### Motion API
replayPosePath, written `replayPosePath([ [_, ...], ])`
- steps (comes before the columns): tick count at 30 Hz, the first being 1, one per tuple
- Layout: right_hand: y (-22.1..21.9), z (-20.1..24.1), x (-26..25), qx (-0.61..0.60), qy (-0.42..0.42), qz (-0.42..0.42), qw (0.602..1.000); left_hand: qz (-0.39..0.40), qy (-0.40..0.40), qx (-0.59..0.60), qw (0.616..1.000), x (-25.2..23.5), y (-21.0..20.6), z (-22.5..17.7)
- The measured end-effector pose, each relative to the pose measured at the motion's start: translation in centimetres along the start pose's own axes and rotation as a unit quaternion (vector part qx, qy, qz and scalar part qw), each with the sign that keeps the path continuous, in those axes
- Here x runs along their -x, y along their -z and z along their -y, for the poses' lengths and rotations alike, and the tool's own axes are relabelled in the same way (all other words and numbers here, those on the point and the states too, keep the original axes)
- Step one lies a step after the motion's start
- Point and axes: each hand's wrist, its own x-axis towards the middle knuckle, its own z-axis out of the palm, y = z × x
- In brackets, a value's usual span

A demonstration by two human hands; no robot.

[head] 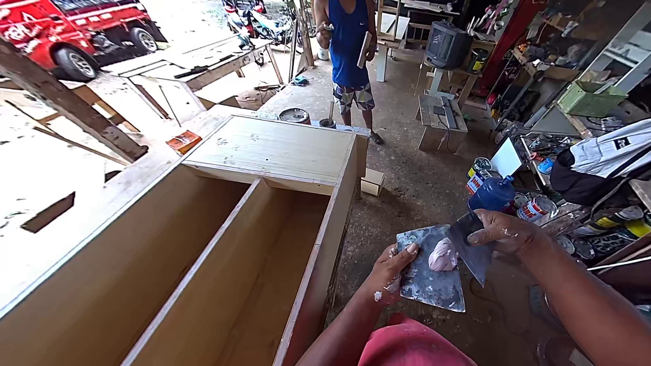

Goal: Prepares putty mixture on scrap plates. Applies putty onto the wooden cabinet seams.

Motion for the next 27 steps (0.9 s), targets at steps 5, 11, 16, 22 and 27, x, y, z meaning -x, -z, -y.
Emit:
replayPosePath([
  [5,0.5,-2.4,0.5,0.328,-0.231,-0.19,0.896,-0.061,-0.037,-0.047,0.996,-0.2,0.1,-0.9],
  [11,-8.2,0.6,3.1,0.502,0.068,-0.446,0.737,-0.094,-0.121,-0.18,0.972,-1.2,0.8,0.8],
  [16,-13.7,-0.9,0.8,0.658,0.13,-0.437,0.599,-0.129,-0.168,-0.279,0.937,-2.0,-0.9,2.8],
  [22,-14.4,-1.7,-0.1,0.658,0.111,-0.402,0.627,-0.173,-0.162,-0.327,0.915,-2.0,-1.6,2.9],
  [27,-13.6,-1.7,-1.8,0.68,0.089,-0.395,0.611,-0.159,-0.17,-0.331,0.914,-1.8,-2.0,2.9],
])
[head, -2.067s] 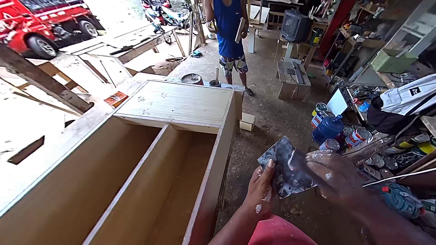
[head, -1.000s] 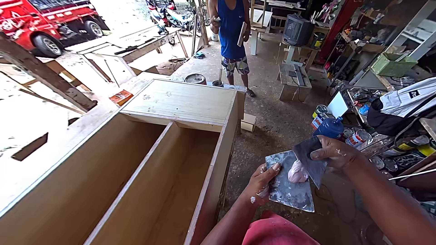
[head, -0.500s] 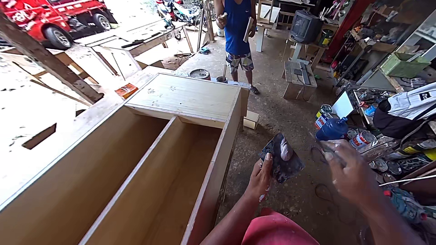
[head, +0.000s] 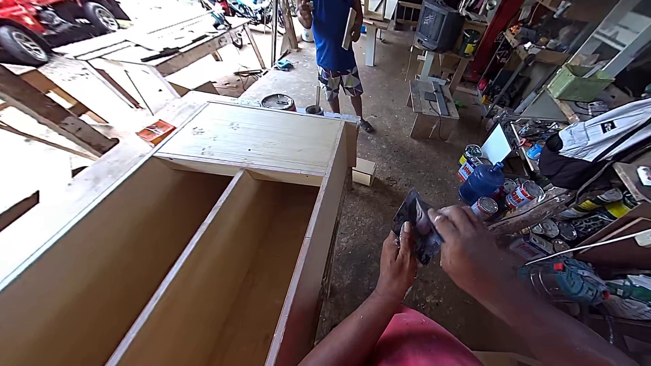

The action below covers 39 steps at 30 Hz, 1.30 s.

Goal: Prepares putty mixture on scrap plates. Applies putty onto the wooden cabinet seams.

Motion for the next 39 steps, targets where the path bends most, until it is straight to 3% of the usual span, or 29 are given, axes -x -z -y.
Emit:
replayPosePath([
  [4,-0.3,1.2,2.1,0.018,0.074,0.026,0.997,-0.034,0.037,0.004,0.999,-0.3,1.0,0.3],
  [7,0.0,0.9,1.7,0.015,0.075,0.001,0.997,-0.038,0.028,0.021,0.999,-0.4,1.3,0.2],
  [10,-0.2,0.9,1.9,-0.006,0.09,0.033,0.995,-0.044,0.033,0.005,0.998,-0.5,1.8,0.1],
  [13,0.8,0.2,0.1,-0.091,0.049,0.014,0.995,-0.047,0.029,0.003,0.998,-0.5,2.4,0.2],
  [16,0.1,-0.3,-1.8,-0.081,0.005,0.005,0.997,-0.049,0.018,0.009,0.999,-0.2,1.9,0.2],
  [19,-0.7,0.8,-1.3,-0.065,0.031,0.031,0.997,-0.052,0.021,0.014,0.998,-0.4,1.9,0.2],
  [23,-0.4,1.5,-0.9,-0.036,0.048,0.002,0.998,-0.067,0.025,-0.001,0.997,-0.5,2.2,0.2],
  [26,-0.8,1.7,-0.5,-0.035,0.061,0.042,0.997,-0.073,0.023,-0.002,0.997,-0.6,2.4,0.5],
  [30,-1.0,1.2,-1.8,-0.052,0.037,0.002,0.998,-0.073,0.025,-0.005,0.997,-0.7,2.6,0.7],
  [33,-1.5,1.0,-1.7,-0.042,0.042,0.046,0.997,-0.069,0.038,0.001,0.997,-0.9,2.6,0.9],
  [36,-1.1,0.9,-2.0,-0.042,0.051,0.022,0.998,-0.067,0.043,-0.007,0.997,-1.2,3.0,1.2],
  [39,-1.6,1.2,-0.7,-0.021,0.102,0.067,0.992,-0.078,0.054,0.013,0.995,-1.5,3.3,0.9],
])
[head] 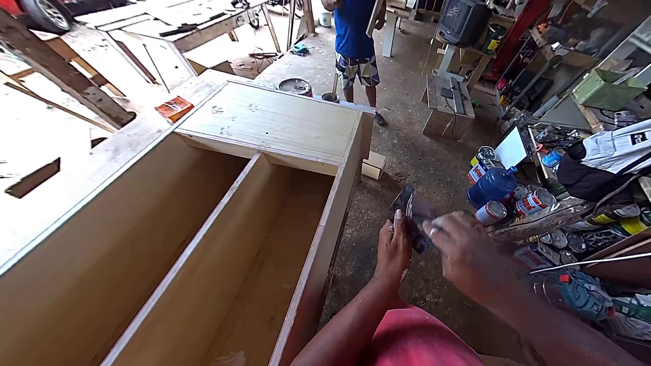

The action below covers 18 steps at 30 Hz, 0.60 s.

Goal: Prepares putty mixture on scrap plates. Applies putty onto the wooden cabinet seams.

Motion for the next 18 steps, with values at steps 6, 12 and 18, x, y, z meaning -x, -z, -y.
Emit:
replayPosePath([
  [6,1.2,-1.9,0.0,-0.126,-0.016,-0.056,0.99,-0.007,0.032,0.059,0.998,-0.8,1.6,-0.7],
  [12,-0.5,-4.2,-2.0,-0.342,0.024,-0.175,0.923,0.018,0.074,0.222,0.972,-0.3,1.2,-2.4],
  [18,-2.9,-3.0,-3.0,-0.256,0.042,-0.225,0.939,0.018,-0.005,0.248,0.969,-0.5,0.8,-2.8],
])
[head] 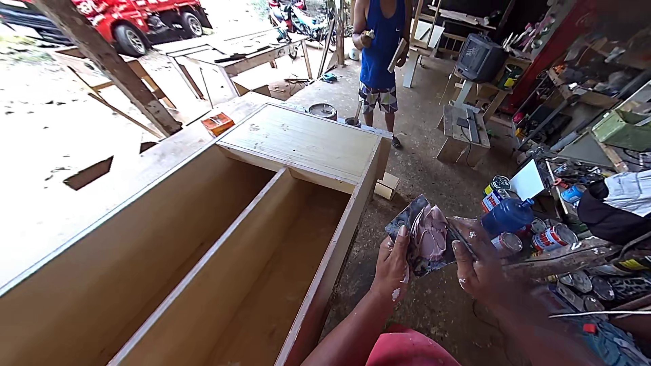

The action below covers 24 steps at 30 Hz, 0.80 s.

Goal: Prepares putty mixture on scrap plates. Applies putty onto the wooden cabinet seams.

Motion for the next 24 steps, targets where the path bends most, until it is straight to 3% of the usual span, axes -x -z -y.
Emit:
replayPosePath([
  [4,0.0,0.6,-0.3,0.095,-0.022,0.058,0.994,0.011,-0.027,-0.041,0.999,-0.2,0.9,0.2],
  [6,1.2,1.1,-0.7,0.044,-0.105,0.141,0.983,0.011,-0.021,-0.038,0.999,-0.2,1.3,0.3],
  [8,3.4,0.7,-1.8,-0.071,-0.229,0.234,0.942,0.03,-0.005,-0.036,0.999,-0.2,1.7,0.0],
  [9,4.6,0.0,-2.2,-0.118,-0.276,0.24,0.923,0.034,0.013,-0.024,0.999,-0.1,1.8,-0.2],
  [11,6.5,-2.0,-2.9,-0.248,-0.329,0.173,0.894,0.029,0.06,0.023,0.998,0.0,1.8,-0.9],
  [13,7.5,-3.5,-3.7,-0.408,-0.333,0.116,0.842,0.049,0.113,0.078,0.989,0.0,2.3,-1.0],
  [15,7.4,-4.1,-4.6,-0.513,-0.301,0.129,0.793,0.092,0.169,0.111,0.975,0.0,2.7,-0.5],
  [17,6.3,-4.6,-5.4,-0.571,-0.292,0.164,0.75,0.148,0.214,0.119,0.958,-0.1,2.6,0.0],
  [20,4.8,-6.2,-4.6,-0.596,-0.346,0.221,0.69,0.185,0.236,0.137,0.944,-0.3,2.1,0.4],
  [22,5.2,-8.0,-2.8,-0.576,-0.362,0.259,0.686,0.178,0.237,0.118,0.948,-0.5,2.5,0.4],
  [24,6.3,-9.0,-1.3,-0.485,-0.402,0.275,0.727,0.153,0.234,0.091,0.956,-0.5,3.5,0.5],
])
